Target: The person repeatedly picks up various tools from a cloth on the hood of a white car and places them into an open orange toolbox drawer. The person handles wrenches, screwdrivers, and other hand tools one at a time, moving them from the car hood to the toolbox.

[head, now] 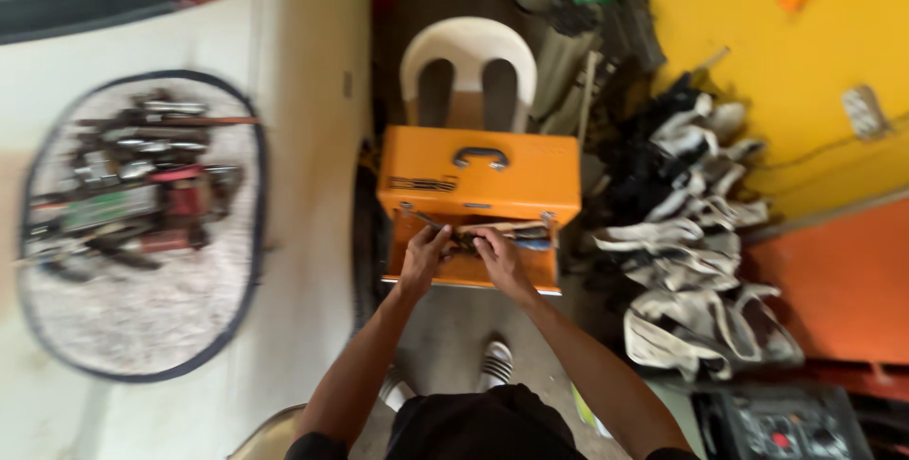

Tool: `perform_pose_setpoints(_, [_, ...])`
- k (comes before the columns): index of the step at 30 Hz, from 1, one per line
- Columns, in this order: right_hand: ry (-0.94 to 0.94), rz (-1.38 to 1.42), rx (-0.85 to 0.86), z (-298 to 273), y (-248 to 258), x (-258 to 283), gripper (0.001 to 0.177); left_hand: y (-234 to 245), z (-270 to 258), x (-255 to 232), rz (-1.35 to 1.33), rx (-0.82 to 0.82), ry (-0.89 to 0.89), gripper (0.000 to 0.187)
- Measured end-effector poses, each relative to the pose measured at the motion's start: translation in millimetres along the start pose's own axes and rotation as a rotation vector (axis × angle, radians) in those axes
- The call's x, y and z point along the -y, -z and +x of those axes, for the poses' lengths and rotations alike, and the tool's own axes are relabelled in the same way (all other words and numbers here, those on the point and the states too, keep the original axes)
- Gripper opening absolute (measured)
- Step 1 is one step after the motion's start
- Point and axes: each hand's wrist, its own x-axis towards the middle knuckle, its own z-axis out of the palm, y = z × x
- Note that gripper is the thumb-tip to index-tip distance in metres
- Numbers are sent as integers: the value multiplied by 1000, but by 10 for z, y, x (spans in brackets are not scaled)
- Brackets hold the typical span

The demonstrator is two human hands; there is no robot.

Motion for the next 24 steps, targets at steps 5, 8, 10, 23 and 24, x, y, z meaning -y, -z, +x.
perform_pose_setpoints(5, [-273,360,13,-308,386,-745,35,-464,215,693,-53,41,112,34])
perform_pose_setpoints(8, [-390,767,-108,-381,459,-1138,35,-684,349,1108,-118,27,248,31])
perform_pose_setpoints(10, [-515,876,-191,-520,523,-1386,33,-764,488,1395,-121,24,333,30])
perform_pose_setpoints(23, [-695,667,-223,-355,733,-2731,22,-333,1478,2960,-153,-72,378,26])
perform_pose_setpoints(24, [-688,676,-243,-339,700,-2810,21,-310,1487,3043,-127,-93,402,25])
